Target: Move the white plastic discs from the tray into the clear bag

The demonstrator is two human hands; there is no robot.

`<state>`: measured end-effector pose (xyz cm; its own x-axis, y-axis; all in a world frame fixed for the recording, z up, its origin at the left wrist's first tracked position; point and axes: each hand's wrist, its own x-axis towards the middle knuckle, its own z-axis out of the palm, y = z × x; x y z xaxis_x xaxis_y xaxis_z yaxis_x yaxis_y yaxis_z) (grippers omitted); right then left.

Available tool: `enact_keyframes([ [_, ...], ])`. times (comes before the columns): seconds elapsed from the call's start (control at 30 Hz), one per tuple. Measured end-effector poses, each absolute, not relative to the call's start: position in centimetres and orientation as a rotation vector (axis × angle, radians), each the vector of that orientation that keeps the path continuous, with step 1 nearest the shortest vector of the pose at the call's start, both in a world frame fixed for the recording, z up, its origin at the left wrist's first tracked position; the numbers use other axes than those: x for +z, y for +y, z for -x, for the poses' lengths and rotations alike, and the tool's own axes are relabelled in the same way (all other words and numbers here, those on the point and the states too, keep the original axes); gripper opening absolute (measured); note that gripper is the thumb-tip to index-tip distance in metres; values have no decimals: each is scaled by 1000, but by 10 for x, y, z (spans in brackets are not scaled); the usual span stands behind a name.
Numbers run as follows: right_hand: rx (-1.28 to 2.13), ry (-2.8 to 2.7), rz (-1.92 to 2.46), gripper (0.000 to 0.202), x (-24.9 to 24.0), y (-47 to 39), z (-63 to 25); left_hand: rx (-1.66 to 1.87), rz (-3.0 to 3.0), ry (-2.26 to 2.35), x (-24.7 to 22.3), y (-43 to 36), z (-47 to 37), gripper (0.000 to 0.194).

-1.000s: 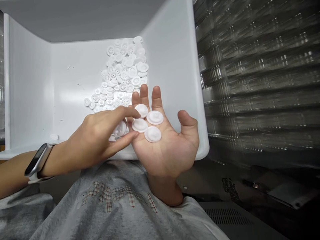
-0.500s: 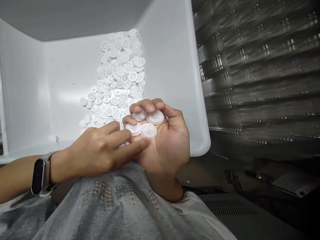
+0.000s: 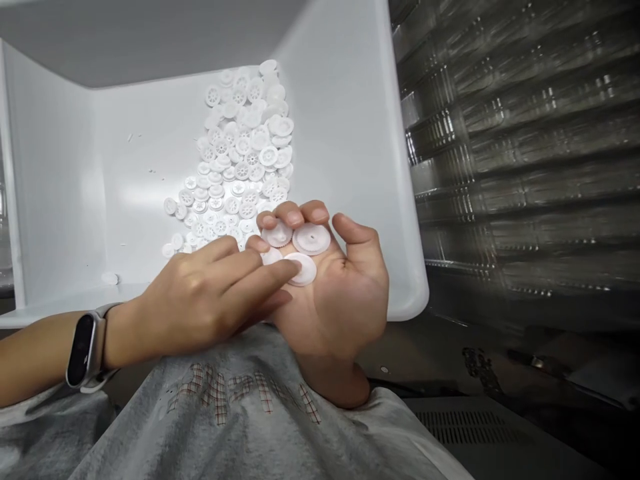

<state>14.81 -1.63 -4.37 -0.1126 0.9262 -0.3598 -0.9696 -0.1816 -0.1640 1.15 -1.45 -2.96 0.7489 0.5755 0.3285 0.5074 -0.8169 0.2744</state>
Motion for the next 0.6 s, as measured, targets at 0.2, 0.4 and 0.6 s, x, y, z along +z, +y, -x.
enact_keyframes([
  [0.2,1687,182,551,22,-42,-17,-148,537,-2836,1034,-28,-17,-23,33],
  [0.4,1672,357,660,34,-37,-15,-150,476,-2640,1038,-24,-14,-27,26],
  [0.6,1763,421,660,38,-37,-15,-152,416,-2277,883,1,-2,-12,27],
])
